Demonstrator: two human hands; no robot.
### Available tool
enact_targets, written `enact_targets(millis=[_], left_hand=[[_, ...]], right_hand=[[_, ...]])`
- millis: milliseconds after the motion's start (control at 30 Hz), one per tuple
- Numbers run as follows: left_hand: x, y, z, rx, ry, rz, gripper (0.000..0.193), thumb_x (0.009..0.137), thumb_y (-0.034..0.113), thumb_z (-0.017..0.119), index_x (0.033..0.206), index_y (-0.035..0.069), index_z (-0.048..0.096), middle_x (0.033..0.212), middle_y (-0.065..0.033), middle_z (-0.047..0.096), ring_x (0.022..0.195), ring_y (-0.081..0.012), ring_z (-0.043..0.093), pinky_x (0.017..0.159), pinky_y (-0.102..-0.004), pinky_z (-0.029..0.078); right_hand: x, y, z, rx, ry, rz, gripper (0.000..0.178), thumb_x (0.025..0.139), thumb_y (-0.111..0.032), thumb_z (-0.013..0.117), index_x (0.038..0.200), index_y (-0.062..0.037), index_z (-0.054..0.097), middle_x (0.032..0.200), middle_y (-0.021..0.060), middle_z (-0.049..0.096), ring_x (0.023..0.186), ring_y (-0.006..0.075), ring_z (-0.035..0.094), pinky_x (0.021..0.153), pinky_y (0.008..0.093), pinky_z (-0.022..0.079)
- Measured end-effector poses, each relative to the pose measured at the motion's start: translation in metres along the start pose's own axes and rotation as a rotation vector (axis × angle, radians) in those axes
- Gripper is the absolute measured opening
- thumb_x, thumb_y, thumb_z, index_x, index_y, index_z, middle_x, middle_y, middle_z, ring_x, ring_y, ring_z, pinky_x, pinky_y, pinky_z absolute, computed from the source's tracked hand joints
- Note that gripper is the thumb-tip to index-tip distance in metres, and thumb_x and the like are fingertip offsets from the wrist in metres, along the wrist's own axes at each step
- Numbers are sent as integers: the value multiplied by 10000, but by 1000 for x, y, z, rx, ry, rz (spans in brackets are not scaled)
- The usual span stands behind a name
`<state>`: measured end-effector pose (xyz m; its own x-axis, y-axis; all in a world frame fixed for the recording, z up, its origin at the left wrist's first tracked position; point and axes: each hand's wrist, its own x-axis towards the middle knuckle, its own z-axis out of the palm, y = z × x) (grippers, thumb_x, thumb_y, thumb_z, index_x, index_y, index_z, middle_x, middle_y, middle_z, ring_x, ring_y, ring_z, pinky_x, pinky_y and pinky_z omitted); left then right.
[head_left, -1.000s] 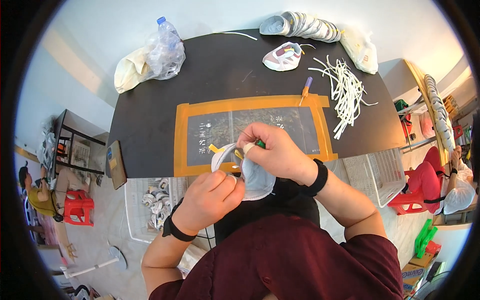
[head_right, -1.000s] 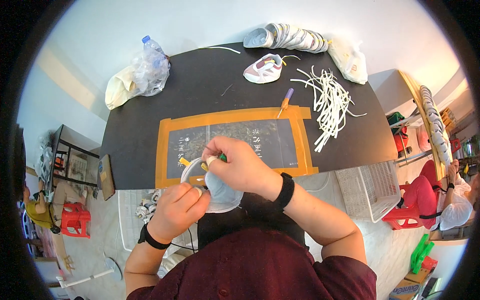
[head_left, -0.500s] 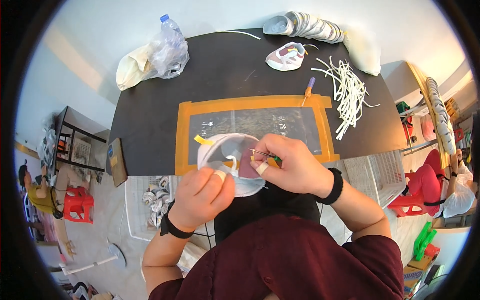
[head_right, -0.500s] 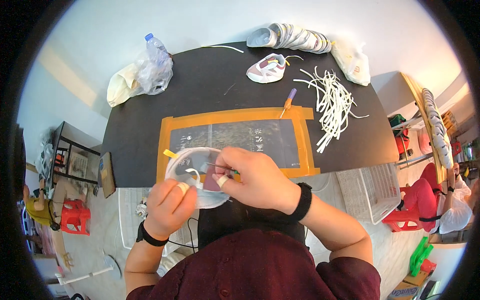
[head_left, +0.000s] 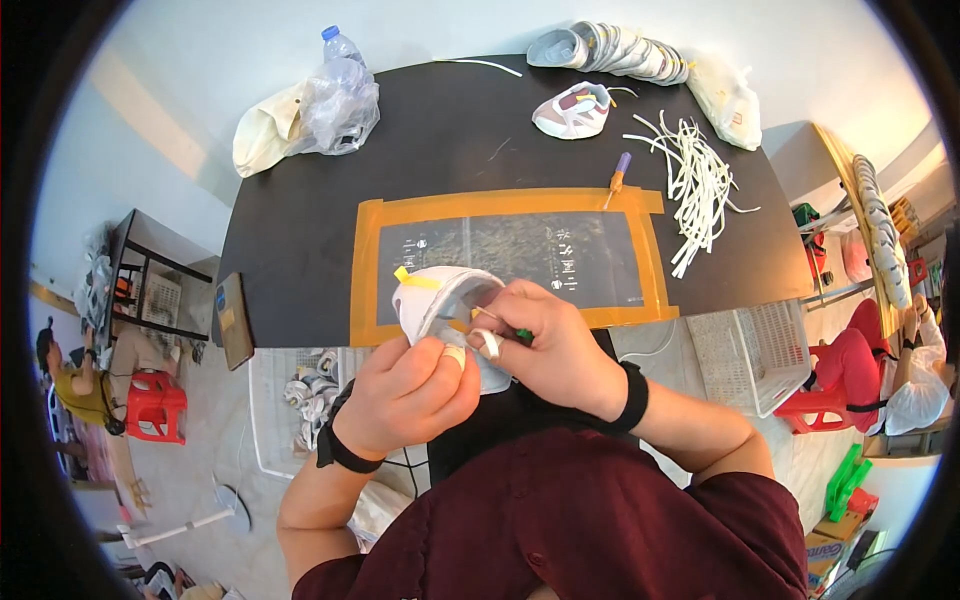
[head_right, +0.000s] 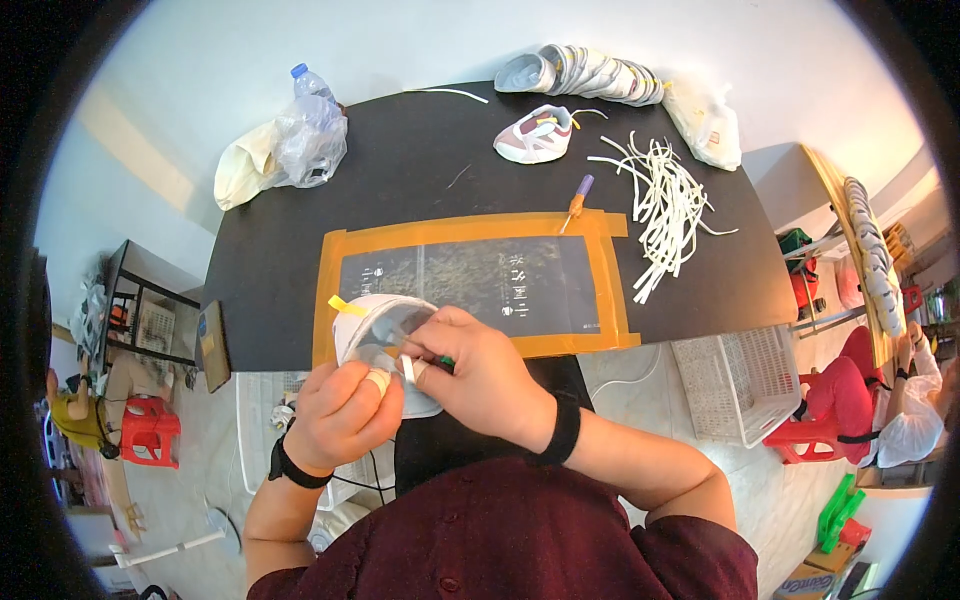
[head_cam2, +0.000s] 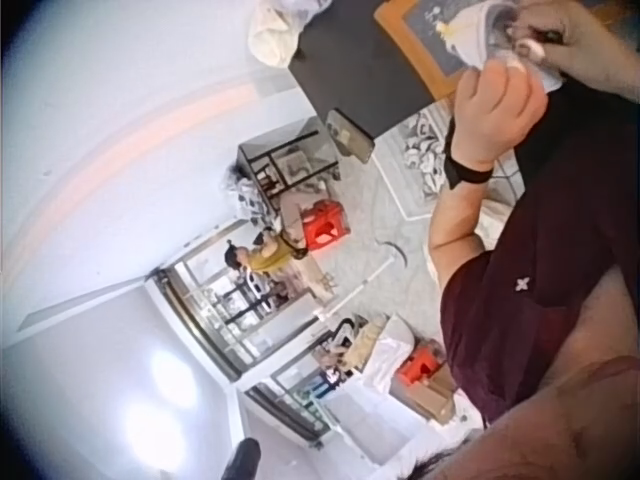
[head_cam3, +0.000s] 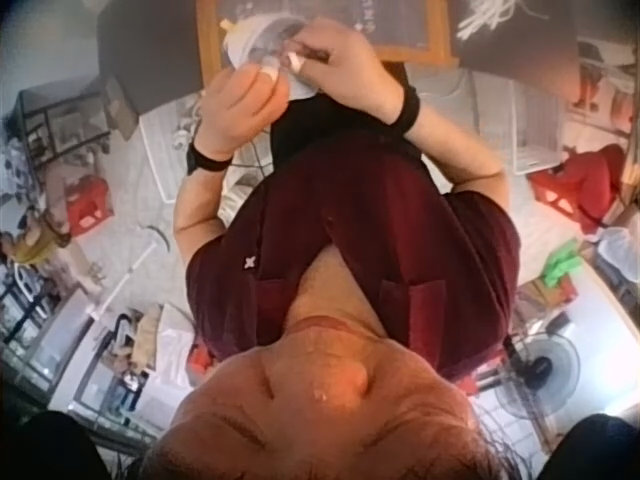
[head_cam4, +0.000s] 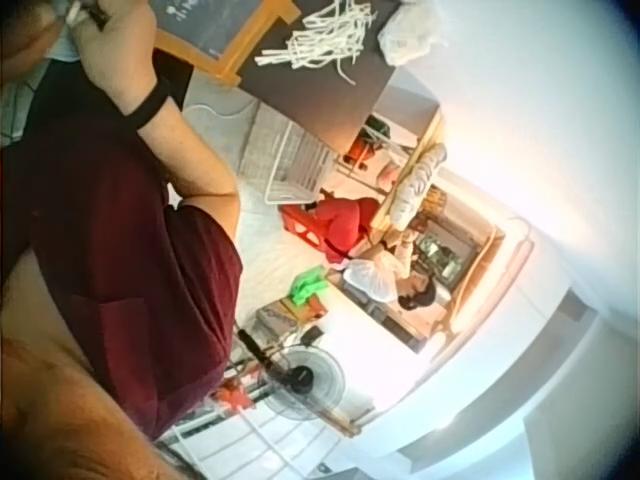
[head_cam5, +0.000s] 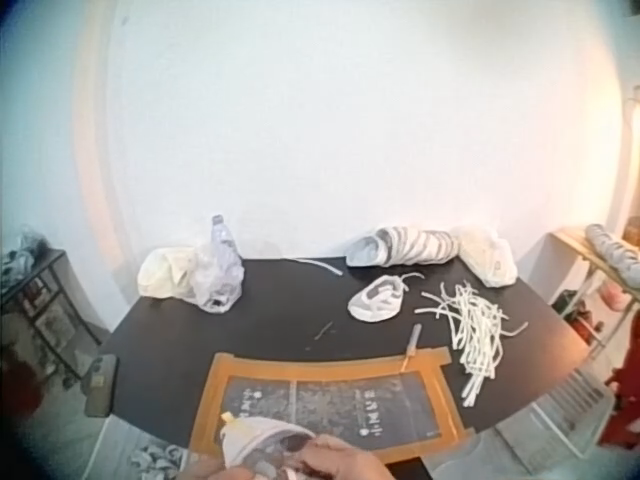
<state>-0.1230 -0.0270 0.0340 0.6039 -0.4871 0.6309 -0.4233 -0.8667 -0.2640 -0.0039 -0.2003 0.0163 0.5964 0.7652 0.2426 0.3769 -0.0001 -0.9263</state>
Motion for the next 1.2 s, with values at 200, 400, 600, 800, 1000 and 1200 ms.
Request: enact_targets(millis=[200,400,600,800,1000,1200], left_hand=[[-4,3,2,-80,-53,13,179,693,111,678,869,128,654,931,-16,552,963,-191,539,652,-294,487],[-1,2,-5,-90,-62,16,199,685,114,676,882,119,653,909,-16,550,921,-192,550,637,-278,482],[0,4,1,-113,-94,-84,250,675,92,686,923,80,661,880,-32,560,850,-192,576,623,-289,478],[-2,-1,-2,-190,-3,-285,330,658,26,707,986,36,673,868,-61,567,830,-242,584,647,-330,489],[-5,-7,3,-501,-32,-628,275,725,6,738,992,8,670,848,-55,586,782,-234,588,695,-310,467],[-11,-3,6,-1688,50,-1496,159,912,123,696,1046,39,682,940,-4,666,835,-80,581,696,-247,450]], right_hand=[[0,5,10,-167,69,-173,97,876,-92,651,961,-66,612,863,65,604,758,194,614,692,309,492],[8,-3,-11,974,48,498,103,980,-150,571,944,-56,596,810,7,614,712,80,559,649,221,432],[12,-8,-4,444,43,268,105,990,-128,555,1038,-56,614,821,-14,577,636,49,483,592,221,392],[-18,15,-34,785,284,268,144,997,-165,531,1071,-93,631,885,-58,535,678,16,399,594,189,343],[-16,23,-12,190,93,-34,235,986,-131,525,1133,6,647,1071,56,670,951,177,644,908,305,488],[-3,15,-5,1,-53,-149,364,901,-47,631,1264,-85,630,958,80,653,866,181,635,809,284,499]])
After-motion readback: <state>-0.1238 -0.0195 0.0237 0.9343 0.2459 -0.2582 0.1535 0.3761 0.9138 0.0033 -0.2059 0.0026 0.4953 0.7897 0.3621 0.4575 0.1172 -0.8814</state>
